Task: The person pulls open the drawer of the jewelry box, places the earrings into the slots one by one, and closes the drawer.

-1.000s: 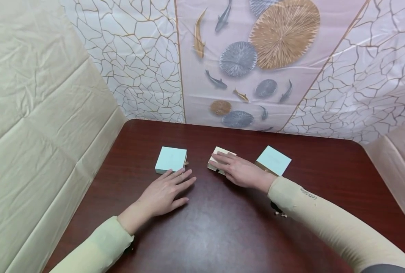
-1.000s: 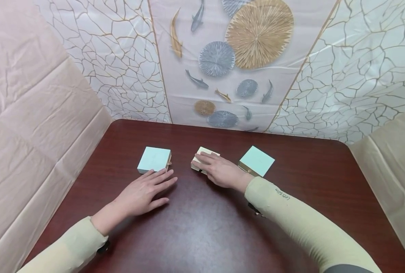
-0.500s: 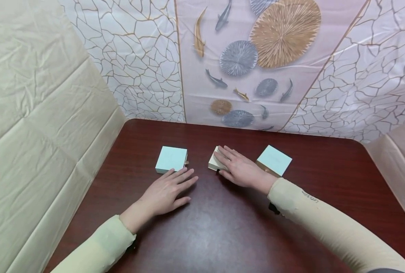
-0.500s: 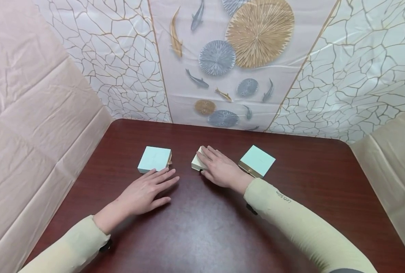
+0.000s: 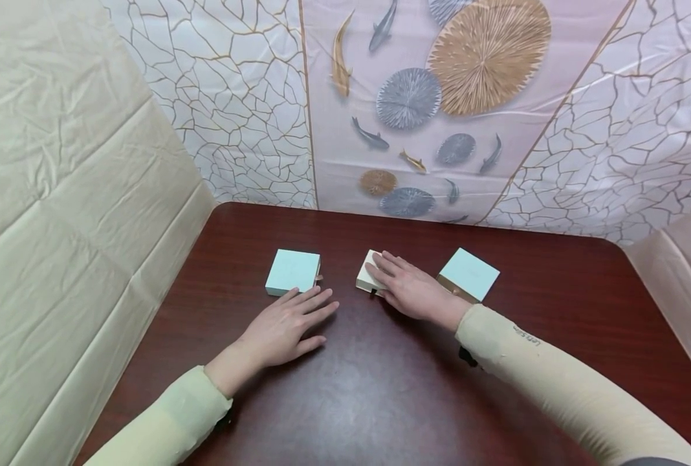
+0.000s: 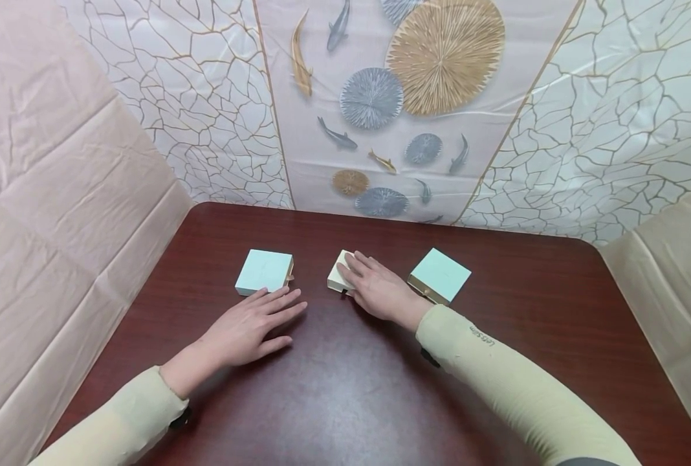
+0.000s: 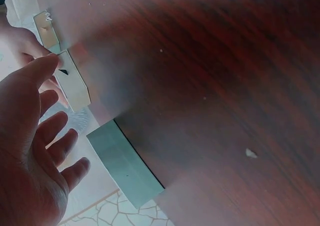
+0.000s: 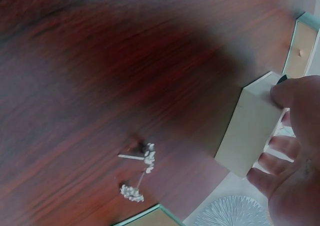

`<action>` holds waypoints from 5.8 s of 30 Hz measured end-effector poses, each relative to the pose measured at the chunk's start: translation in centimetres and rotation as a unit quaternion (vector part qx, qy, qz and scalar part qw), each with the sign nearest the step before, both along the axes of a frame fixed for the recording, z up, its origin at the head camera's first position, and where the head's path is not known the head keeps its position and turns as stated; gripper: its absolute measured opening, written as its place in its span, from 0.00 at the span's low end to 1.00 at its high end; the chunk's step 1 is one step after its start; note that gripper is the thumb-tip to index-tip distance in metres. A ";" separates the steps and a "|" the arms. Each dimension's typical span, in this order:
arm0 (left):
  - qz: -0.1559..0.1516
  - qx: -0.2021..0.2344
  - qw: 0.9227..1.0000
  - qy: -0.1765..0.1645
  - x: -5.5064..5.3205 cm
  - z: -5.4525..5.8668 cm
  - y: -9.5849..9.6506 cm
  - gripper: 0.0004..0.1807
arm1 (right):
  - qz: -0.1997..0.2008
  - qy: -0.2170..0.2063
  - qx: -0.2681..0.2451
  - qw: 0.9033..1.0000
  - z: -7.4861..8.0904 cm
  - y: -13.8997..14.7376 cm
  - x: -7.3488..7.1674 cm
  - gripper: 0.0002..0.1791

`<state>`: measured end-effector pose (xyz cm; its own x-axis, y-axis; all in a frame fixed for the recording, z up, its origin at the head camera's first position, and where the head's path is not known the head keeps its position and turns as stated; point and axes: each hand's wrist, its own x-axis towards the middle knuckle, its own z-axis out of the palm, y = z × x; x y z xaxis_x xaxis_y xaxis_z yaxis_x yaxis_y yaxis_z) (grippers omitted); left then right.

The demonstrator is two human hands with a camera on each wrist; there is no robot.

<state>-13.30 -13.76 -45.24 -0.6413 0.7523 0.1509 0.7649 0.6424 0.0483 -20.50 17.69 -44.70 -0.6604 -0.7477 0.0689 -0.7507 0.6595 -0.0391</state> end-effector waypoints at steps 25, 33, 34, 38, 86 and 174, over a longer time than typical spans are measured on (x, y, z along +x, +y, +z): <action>0.003 -0.008 1.000 -0.005 0.2 0.0 -0.3 0.35 | 0.094 0.048 0.030 0.994 -0.4 1.4 -1.4 0.32; -0.002 -0.004 1.000 -0.006 0.3 0.3 0.0 0.35 | 0.010 -0.024 -0.037 0.999 0.4 -0.3 0.1 0.38; -0.002 -0.005 1.000 -0.004 0.3 0.3 0.0 0.35 | -0.006 -0.030 -0.044 0.999 0.5 -0.7 0.3 0.39; -0.005 -0.005 1.000 0.000 0.4 0.2 0.2 0.35 | -0.055 -0.020 -0.037 0.998 0.2 -2.0 0.6 0.41; -0.016 -0.044 0.997 -0.055 0.4 2.7 1.2 0.33 | 0.050 0.005 0.003 0.999 -0.1 -0.6 -0.1 0.35; -0.058 -0.049 0.996 -0.039 -8.5 0.0 9.4 0.35 | -0.050 -0.053 -0.086 0.994 3.1 6.3 0.8 0.26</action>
